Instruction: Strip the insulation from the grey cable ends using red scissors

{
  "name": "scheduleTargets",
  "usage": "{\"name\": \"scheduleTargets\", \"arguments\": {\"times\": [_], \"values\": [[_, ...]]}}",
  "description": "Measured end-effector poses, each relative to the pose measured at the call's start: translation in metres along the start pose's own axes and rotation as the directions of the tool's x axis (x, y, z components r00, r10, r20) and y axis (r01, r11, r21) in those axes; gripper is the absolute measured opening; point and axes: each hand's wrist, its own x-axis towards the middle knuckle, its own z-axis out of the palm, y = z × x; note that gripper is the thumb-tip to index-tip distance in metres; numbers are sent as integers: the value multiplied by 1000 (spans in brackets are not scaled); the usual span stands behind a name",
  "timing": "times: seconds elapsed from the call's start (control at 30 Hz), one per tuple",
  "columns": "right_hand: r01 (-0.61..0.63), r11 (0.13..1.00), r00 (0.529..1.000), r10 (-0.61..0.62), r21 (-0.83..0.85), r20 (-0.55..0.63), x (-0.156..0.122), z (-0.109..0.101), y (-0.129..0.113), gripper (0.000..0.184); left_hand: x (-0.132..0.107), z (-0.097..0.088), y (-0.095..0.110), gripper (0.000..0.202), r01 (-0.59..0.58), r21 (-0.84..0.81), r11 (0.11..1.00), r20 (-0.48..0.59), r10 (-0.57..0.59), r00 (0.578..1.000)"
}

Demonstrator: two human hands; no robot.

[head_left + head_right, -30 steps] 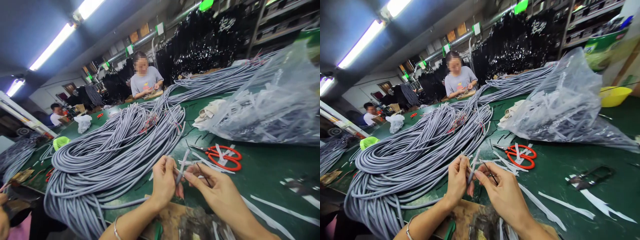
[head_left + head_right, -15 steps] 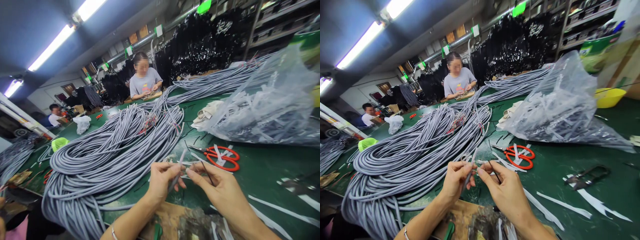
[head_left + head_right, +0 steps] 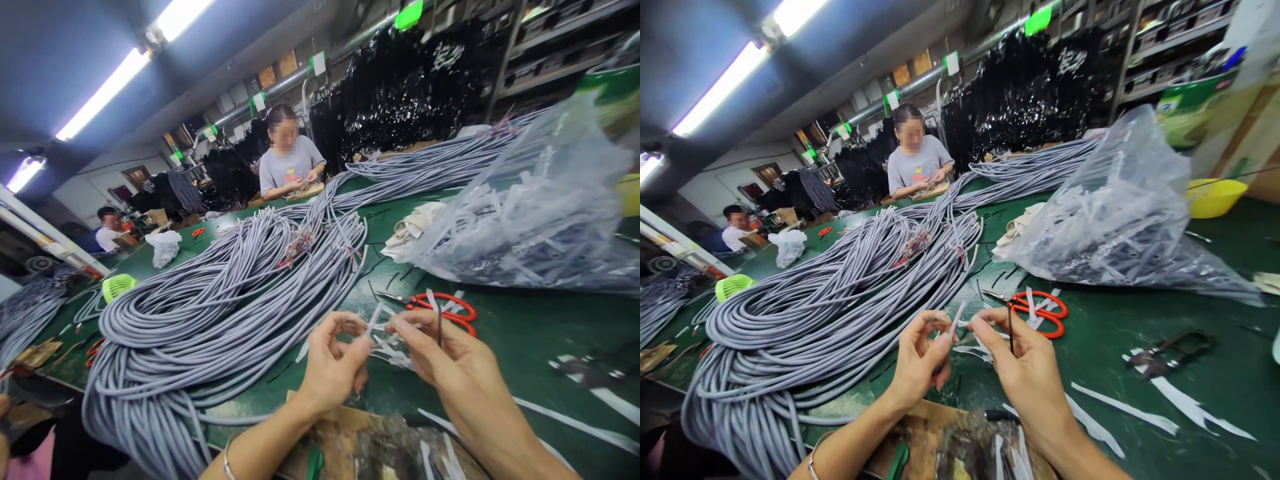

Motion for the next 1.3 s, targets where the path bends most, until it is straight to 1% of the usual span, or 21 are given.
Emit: {"name": "scheduleTargets", "arguments": {"times": [0.07,0.17,0.23,0.3,0.4,0.57,0.67,0.7,0.77,0.87,0.9,0.97,1.0,1.07,1.1,1.13,1.17,1.23,1.3], "values": [[-32,999,998,30,31,62,-2,0,-2,37,0,1,-1,46,-31,50,998,-9,32,999],[-37,999,985,37,1,168,-7,0,-2,43,0,4,-1,38,-71,119,990,-55,78,995],[-16,999,981,22,-37,190,-10,0,-2,43,0,5,-2,46,-73,151,986,-91,87,992],[4,999,982,6,-51,188,-12,-1,0,42,0,6,-3,51,-36,172,984,-123,58,991],[-7,1000,985,11,-23,170,-11,-1,3,40,0,6,-5,51,19,153,988,-151,4,989],[-106,990,992,98,95,78,-5,1,3,43,1,3,-7,50,27,22,999,-166,-23,986],[-156,981,986,148,115,74,-5,2,2,47,1,2,-5,49,6,-91,996,-182,-23,983],[-179,978,981,169,109,93,-5,3,2,48,2,1,-4,49,1,-134,991,-163,-23,986],[-231,969,968,219,86,126,-5,6,3,49,2,0,-2,51,11,-212,977,-77,-28,997],[-264,962,962,258,68,91,-1,6,2,48,2,-2,-2,47,27,-245,969,47,-16,999],[-251,966,967,247,65,56,2,4,1,48,2,-3,-1,45,34,-226,973,70,-18,997],[-184,981,981,187,56,-48,9,-4,-5,49,2,-3,-1,46,54,-175,983,86,-40,996],[-133,990,984,138,47,-117,12,-9,-9,48,2,-3,0,47,64,-158,985,81,-52,995],[-28,1000,971,24,-15,-238,16,-18,-17,45,2,-3,1,44,62,-146,987,44,-56,997],[20,997,964,-38,-71,-263,17,-21,-20,41,3,-3,1,43,56,-139,989,30,-52,998],[62,988,965,-95,-141,-243,16,-23,-22,38,3,-3,1,43,54,-123,991,26,-51,998],[101,972,971,-142,-213,-190,15,-24,-23,35,3,-2,2,43,55,-100,993,27,-53,998],[179,927,979,-202,-331,-38,11,-21,-20,31,3,0,5,45,60,-39,997,13,-59,998],[251,881,968,-240,-400,78,6,-17,-15,32,2,4,8,48,49,10,999,-46,-49,998]]}}
